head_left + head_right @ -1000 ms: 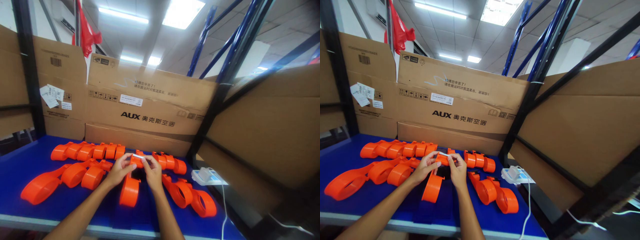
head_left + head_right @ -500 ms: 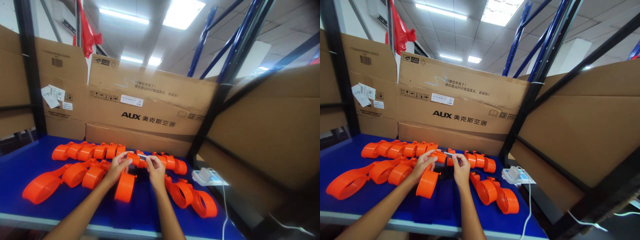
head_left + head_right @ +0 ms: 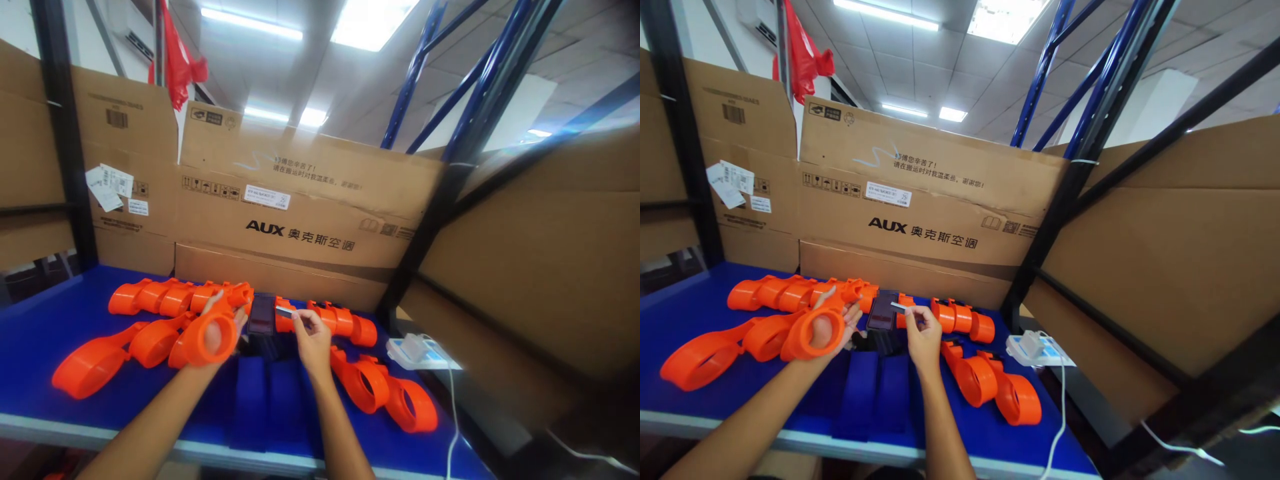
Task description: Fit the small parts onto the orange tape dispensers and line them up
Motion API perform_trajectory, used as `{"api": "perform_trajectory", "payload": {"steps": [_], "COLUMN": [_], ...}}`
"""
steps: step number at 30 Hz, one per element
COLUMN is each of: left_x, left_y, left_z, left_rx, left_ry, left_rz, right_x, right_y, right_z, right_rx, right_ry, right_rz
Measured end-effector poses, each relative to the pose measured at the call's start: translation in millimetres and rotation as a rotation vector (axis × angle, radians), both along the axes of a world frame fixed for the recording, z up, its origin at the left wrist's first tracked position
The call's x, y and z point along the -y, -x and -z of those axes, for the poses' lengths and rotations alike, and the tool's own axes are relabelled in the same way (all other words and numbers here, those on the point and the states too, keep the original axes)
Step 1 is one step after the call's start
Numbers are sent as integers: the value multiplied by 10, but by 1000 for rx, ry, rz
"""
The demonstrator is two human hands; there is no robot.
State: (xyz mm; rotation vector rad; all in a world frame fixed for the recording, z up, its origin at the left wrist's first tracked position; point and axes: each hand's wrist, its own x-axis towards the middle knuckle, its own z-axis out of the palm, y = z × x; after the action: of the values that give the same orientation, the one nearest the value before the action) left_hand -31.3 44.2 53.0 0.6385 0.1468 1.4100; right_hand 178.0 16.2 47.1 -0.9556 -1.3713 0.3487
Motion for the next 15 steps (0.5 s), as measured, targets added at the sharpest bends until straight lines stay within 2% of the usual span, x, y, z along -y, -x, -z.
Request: {"api": "perform_trajectory", "payload": {"steps": [3, 9, 15], "left_x": [35, 1, -35], "left_y": [8, 62, 86], "left_z": [-9, 15, 28], "left_rx": [196, 327, 345], "left_ry": [-8, -9, 18], "left_rz": [-27, -10, 3], "right_x": [17, 2, -197], "right_y": [81, 324, 637], "right_z": [-18, -212, -236], "right_rx": [222, 741, 1027], "right_ry": [12, 38, 161], "right_rz": [-19, -78, 60]}}
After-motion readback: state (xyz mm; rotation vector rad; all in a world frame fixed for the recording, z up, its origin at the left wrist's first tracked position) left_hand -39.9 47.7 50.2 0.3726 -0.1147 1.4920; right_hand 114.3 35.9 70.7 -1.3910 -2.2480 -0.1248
